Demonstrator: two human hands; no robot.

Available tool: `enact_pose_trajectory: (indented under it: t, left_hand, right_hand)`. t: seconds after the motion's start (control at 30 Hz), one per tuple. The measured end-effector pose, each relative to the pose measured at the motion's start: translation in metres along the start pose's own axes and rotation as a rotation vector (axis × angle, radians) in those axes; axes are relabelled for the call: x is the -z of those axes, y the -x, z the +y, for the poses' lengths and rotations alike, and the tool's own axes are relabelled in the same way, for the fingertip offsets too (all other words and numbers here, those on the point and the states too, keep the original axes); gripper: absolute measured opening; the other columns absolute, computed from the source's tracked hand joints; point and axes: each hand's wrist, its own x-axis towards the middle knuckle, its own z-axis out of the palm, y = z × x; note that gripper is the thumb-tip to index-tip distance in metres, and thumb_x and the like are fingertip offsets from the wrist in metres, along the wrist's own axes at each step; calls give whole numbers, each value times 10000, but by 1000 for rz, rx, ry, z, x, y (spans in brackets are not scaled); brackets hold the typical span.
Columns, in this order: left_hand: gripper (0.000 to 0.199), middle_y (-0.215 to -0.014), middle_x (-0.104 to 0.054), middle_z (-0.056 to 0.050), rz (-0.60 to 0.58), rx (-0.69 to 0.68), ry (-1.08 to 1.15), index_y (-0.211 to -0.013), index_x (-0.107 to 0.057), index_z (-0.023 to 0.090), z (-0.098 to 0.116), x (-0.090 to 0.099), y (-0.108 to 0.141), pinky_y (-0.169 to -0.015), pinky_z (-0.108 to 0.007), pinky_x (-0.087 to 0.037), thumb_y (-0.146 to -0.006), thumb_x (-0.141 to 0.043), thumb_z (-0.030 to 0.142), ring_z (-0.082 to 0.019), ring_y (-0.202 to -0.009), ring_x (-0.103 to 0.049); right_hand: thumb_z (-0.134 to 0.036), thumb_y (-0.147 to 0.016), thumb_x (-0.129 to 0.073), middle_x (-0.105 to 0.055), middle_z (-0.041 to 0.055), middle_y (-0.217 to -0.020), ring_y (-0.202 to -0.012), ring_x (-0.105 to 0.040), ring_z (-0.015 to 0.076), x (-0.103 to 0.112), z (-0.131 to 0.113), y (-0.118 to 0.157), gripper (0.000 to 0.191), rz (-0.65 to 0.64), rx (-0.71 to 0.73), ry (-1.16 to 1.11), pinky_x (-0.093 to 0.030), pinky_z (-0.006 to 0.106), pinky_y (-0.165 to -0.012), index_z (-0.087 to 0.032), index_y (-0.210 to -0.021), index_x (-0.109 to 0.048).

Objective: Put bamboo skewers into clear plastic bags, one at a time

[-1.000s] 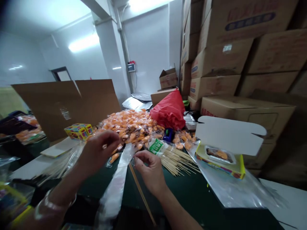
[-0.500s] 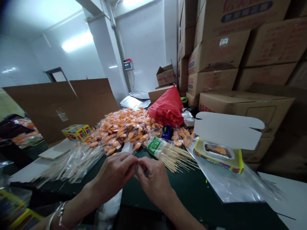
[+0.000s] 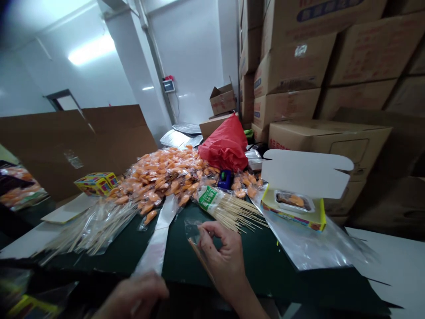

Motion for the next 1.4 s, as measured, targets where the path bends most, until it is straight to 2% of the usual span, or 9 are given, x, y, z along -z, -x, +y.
enact_pose_trajectory:
  t: [0.17, 0.33, 0.67, 0.9, 0.97, 1.07, 1.13, 1.27, 1.4]
  left_hand:
    - [227, -824, -641, -18, 348, -223, -130, -985, -615, 203, 29, 10, -46, -706, -225, -480, -819, -555, 61, -124, -761, -579]
    - [105, -779, -636, -12, 278, -271, -169, -903, -615, 175, 20, -1, -78, -702, -275, -458, -851, -549, 112, -143, -718, -545]
    - [169, -692, -592, -23, 69, -261, -262, -750, -596, 161, 17, -7, -73, -625, -272, -430, -850, -478, 93, -162, -680, -507]
    - [124, -780, -641, -38, 516, 131, -346, -813, -629, 186, -37, 37, -76, -671, -273, -450, -798, -508, 165, -169, -701, -571]
    - [161, -834, -678, -31, 409, 261, -242, -848, -671, 211, -45, 45, -57, -634, -257, -459, -780, -528, 182, -174, -706, -595]
    - [165, -565, -639, 24, -234, 284, 158, -637, -700, 240, -34, 25, -17, -466, -198, -407, -745, -587, 185, -137, -512, -557]
    - [88, -623, -666, 17, -399, 227, 348, -633, -710, 246, -22, 2, 2, -513, -195, -440, -705, -662, 227, -144, -570, -586]
    - [183, -986, -675, -49, -123, 350, 509, -937, -702, 246, -15, -20, -11, -776, -248, -470, -799, -591, 290, -184, -893, -597]
    - [473, -992, -650, -54, 82, 448, 933, -1120, -618, 237, -17, -23, -53, -663, -224, -474, -672, -744, 322, -170, -829, -589]
  right_hand:
    - [-245, -841, -551, -648, -18, -585, -509, -589, 108, -13, -8, 3, 164, -52, 107, 5, -461, 173, -508, -175, -807, -695]
    - [-155, -836, -546, -724, 3, -740, -618, -660, 116, -11, -11, 9, 155, -63, 220, 46, -496, 160, -581, -183, -883, -691]
    - [-106, -839, -500, -686, 16, -695, -581, -609, 119, -10, -6, 15, 156, -202, 347, 253, -441, 209, -564, -168, -821, -642]
    - [-169, -847, -521, -636, -23, -592, -515, -581, 93, -2, -12, 16, 145, -147, 150, 127, -425, 166, -503, -180, -780, -649]
    - [-219, -859, -537, -622, -34, -568, -491, -580, 87, 3, -9, 14, 136, -92, 43, 15, -432, 151, -477, -186, -809, -660]
    - [-270, -842, -586, -637, -34, -585, -513, -609, 100, 5, 0, 11, 112, -59, -89, -133, -475, 161, -506, -195, -870, -665]
    - [-281, -820, -619, -660, -24, -619, -547, -627, 114, 3, 5, 10, 121, -48, -127, -174, -497, 180, -540, -197, -894, -665]
    - [-269, -818, -625, -661, -21, -621, -552, -618, 111, -2, 3, 8, 92, -92, -87, -146, -484, 179, -545, -200, -854, -674]
    - [-238, -821, -616, -650, -20, -605, -542, -593, 101, -2, -4, 5, 90, -151, 7, -58, -450, 165, -522, -192, -780, -681]
